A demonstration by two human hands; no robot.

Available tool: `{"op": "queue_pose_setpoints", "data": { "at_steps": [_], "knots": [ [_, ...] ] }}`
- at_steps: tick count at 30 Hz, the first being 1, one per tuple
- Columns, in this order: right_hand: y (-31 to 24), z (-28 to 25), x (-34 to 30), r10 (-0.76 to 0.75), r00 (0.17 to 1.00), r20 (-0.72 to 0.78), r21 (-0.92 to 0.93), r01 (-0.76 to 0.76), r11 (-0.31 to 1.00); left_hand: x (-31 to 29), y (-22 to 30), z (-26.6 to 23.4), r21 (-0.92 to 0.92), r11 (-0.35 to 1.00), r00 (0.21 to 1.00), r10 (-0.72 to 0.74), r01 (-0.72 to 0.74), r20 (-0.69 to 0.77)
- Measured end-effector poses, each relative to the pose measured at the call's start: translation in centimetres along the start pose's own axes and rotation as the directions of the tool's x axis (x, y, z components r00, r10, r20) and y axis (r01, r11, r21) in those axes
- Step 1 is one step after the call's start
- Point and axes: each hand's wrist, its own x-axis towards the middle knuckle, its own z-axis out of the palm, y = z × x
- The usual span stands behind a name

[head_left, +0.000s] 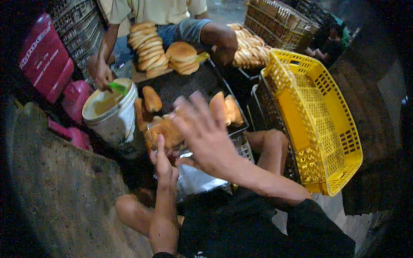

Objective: The person sits on the floor and repeatedly picks up sliced bread rolls, places them into clear plastic bags, and sets the filled bags into a white basket. A second person across the table spreads a yellow substance onto other rolls.

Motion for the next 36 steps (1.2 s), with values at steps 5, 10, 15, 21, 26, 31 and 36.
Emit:
{"op": "queue_pose_setpoints", "data": {
  "at_steps": [5,10,15,21,26,31,36],
  "knots": [
    [10.2,-1.5,4.1,0.405,0.835,0.373,-0.114,-0.392,0.913,-0.6,-0.4,4.8,0.042,0.93,0.885,0.334,-0.366,0.324],
    [29.2,-16.4,1.9,0.485,0.873,0.038,-0.614,-0.363,0.701,-1.4,-4.7,5.1,0.883,-0.105,0.842,-0.372,-0.457,0.391],
    [47.0,-15.7,-9.0,0.858,0.514,-0.014,-0.599,-0.691,0.405,-1.6,-10.1,4.3,0.674,-0.449,0.786,-0.515,-0.587,0.342],
    [40.3,-8.8,-1.3,0.558,0.827,0.07,-0.231,-0.531,0.815,-1.6,-6.0,3.1,0.837,0.0,0.697,-0.554,-0.547,0.455],
    [21.0,0.0,1.7,-0.057,0.501,0.863,0.25,-0.325,0.912,-1.6,-5.6,2.2,0.771,0.426,0.826,-0.089,-0.474,0.557],
    [9.5,4.6,-0.5,0.1,0.976,0.192,0.722,-0.209,0.659,-0.9,-3.2,1.3,0.672,0.74,0.958,-0.184,-0.011,0.219],
    [3.7,3.6,-5.5,0.611,0.693,0.384,0.904,-0.417,-0.095,-1.1,-1.1,1.2,-0.015,0.966,0.92,-0.243,0.26,0.308]
  ]
}}
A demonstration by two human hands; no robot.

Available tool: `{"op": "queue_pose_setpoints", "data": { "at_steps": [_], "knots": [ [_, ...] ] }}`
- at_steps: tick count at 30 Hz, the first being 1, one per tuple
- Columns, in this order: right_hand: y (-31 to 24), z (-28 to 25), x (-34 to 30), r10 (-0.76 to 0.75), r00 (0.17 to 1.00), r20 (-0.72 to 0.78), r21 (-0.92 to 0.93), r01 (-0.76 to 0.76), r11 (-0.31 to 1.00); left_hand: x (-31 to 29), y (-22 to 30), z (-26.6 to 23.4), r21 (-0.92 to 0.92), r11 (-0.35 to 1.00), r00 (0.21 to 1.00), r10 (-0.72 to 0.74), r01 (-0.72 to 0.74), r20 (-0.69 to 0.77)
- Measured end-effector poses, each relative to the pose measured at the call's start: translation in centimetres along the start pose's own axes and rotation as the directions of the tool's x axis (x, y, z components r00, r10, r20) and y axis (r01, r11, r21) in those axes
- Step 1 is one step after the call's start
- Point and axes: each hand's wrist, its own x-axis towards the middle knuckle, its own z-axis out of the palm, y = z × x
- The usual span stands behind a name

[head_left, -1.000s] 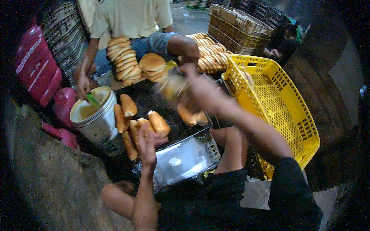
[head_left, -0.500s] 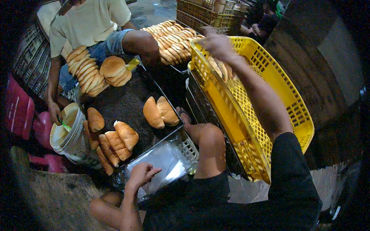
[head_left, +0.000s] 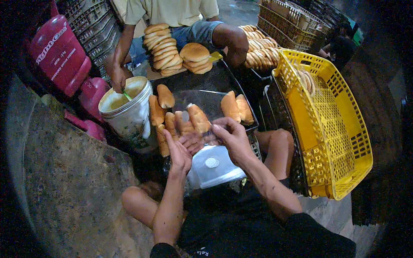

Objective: The person sits on the floor and repeatedly picks up sliced bread rolls, places them into clear plastic bags, and sets the filled bags into a white basket. A second person across the table spreads a yellow substance onto other rolls.

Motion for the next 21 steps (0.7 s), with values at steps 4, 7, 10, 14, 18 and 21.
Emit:
{"op": "queue_pose_setpoints", "data": {
  "at_steps": [4,7,10,14,18,21],
  "knots": [
    [-0.2,0.4,-3.0,0.111,0.983,-0.143,0.158,-0.088,0.983,-0.4,1.8,1.6,-0.091,0.948,0.94,0.283,-0.304,-0.192],
    [0.0,0.5,-1.0,0.048,0.999,-0.022,-0.026,-0.049,0.998,1.1,3.2,-0.4,0.251,0.915,0.891,0.376,-0.315,-0.253],
    [7.9,0.0,3.6,-0.298,0.954,-0.025,-0.612,0.221,0.759,2.7,4.6,-2.2,0.388,0.779,0.653,0.625,-0.492,-0.428],
    [14.7,-0.4,6.4,-0.42,0.903,0.094,-0.883,0.271,0.385,4.8,6.3,-9.4,0.296,0.751,0.532,0.638,-0.59,-0.556],
    [13.1,-4.5,9.2,-0.277,0.96,-0.03,-0.783,0.15,0.604,3.7,5.8,-5.3,0.314,0.817,0.576,0.567,-0.483,-0.589],
    [4.6,-5.9,6.2,0.029,0.993,-0.116,-0.348,-0.068,0.935,4.1,5.7,-6.1,0.35,0.819,0.589,0.571,-0.455,-0.572]
  ]
}}
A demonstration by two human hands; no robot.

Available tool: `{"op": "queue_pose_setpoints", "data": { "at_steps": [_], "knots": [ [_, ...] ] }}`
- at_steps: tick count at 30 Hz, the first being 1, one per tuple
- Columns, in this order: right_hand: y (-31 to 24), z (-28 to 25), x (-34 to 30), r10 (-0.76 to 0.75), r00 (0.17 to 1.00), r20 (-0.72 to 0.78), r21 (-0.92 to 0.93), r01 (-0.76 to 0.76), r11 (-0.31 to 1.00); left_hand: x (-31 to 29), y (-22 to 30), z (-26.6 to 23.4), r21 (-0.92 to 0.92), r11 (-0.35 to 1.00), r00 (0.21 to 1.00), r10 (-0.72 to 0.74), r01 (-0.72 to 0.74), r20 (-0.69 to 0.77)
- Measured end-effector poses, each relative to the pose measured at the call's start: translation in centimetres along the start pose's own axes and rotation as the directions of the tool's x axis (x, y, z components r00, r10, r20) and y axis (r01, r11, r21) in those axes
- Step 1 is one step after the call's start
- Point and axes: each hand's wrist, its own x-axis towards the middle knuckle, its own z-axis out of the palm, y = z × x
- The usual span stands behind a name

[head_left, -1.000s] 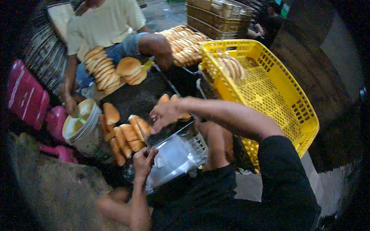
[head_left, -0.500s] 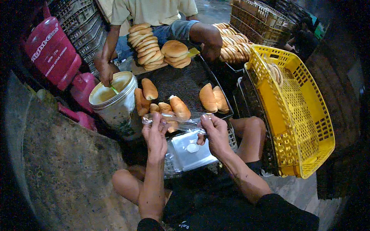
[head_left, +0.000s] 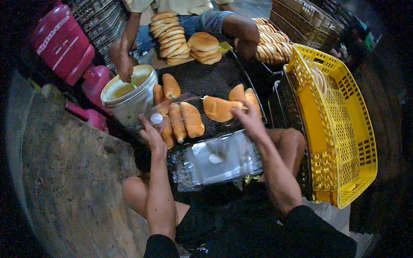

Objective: The person sits on the floor and repeatedly picks up sliced bread rolls, places them into clear plastic bags, and sets the filled bags into a white basket. A second person across the table spreads a yellow substance onto other rolls.

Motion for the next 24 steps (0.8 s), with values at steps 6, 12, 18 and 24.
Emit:
{"op": "queue_pose_setpoints", "data": {
  "at_steps": [6,12,18,24],
  "knots": [
    [-5.6,-7.3,-2.9,-0.014,0.998,0.06,0.297,-0.005,0.955,-1.7,-0.7,1.4,0.189,0.978,0.958,0.032,-0.089,0.286],
    [-4.1,-1.9,-1.3,-0.031,0.986,0.164,0.16,0.004,0.987,-9.5,0.6,4.2,-0.015,0.999,0.819,-0.027,0.043,0.573],
    [-6.5,3.4,-6.2,-0.215,0.976,0.021,0.224,0.205,0.953,-10.3,1.0,3.0,-0.083,0.914,0.735,-0.263,0.397,0.625],
    [-8.0,4.4,-6.9,-0.824,0.557,0.104,-0.62,0.684,0.384,-7.8,-0.5,2.2,-0.42,0.592,0.707,-0.414,0.688,0.573]
  ]
}}
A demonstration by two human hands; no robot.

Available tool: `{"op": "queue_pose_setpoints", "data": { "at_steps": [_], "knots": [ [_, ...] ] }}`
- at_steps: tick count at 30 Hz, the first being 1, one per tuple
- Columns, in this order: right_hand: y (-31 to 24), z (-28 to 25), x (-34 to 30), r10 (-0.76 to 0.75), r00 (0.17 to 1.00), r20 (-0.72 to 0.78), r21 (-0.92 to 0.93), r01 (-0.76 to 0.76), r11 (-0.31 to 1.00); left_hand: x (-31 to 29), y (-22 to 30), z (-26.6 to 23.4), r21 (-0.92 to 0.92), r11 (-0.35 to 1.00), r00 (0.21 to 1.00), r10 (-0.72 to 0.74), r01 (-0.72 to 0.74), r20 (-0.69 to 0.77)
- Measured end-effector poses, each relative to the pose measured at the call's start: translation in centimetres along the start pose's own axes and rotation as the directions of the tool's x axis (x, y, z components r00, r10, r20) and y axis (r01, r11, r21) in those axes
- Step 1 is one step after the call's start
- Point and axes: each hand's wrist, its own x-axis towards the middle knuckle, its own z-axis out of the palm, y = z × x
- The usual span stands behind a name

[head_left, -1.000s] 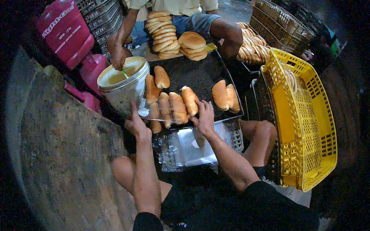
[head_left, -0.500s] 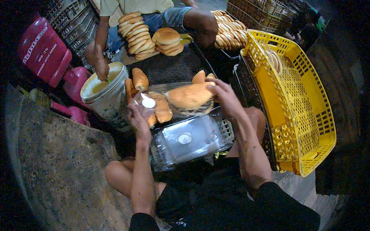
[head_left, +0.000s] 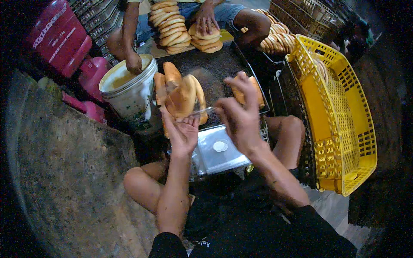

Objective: The person sits on the floor and repeatedly picks up sliced bread rolls, places them into clear plastic bags, and sets the filled bags into a white basket. A second person across the table spreads a yellow substance onto other rolls.

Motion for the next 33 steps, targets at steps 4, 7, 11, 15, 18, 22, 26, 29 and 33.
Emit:
{"op": "queue_pose_setpoints", "data": {
  "at_steps": [4,7,11,15,18,22,26,29,33],
  "knots": [
    [-2.3,-4.3,2.2,-0.142,0.978,0.152,-0.112,0.16,0.981,-0.1,-2.8,0.6,0.211,0.977,0.977,-0.047,0.002,0.208],
    [-3.0,-5.0,2.6,-0.259,0.839,0.478,-0.393,0.468,0.791,-0.5,-3.9,2.1,0.373,0.926,0.991,0.003,-0.054,0.136],
    [5.7,-4.6,6.4,0.18,0.791,0.584,-0.408,0.095,0.908,-1.5,-2.3,3.8,0.705,0.709,0.991,-0.104,0.013,0.087],
    [17.2,-17.7,12.8,0.355,0.905,0.236,-0.501,-0.2,0.842,1.1,-4.0,0.3,0.904,-0.414,0.947,-0.319,-0.11,-0.032],
    [25.3,-26.3,12.1,0.434,0.901,0.029,-0.821,-0.226,0.524,0.1,-7.7,-1.4,0.436,-0.871,0.917,-0.341,-0.225,-0.207],
    [35.6,-26.6,9.3,0.825,0.562,-0.061,-0.917,-0.357,0.175,0.8,-8.6,-4.9,0.438,-0.833,0.931,-0.365,-0.338,0.025],
    [42.6,-27.9,8.2,0.64,0.769,0.0,-0.537,-0.54,0.648,1.9,-8.0,-3.1,0.527,-0.736,0.809,-0.57,-0.425,-0.144],
    [31.4,-18.7,14.1,0.415,0.884,0.213,-0.509,-0.262,0.82,0.0,-4.9,-0.7,0.788,-0.567,0.803,-0.572,-0.241,-0.166],
    [17.0,-8.2,12.9,0.232,0.418,0.878,-0.155,-0.209,0.965,-1.7,-1.9,2.0,0.945,-0.244,0.913,-0.393,-0.219,0.11]
  ]
}}
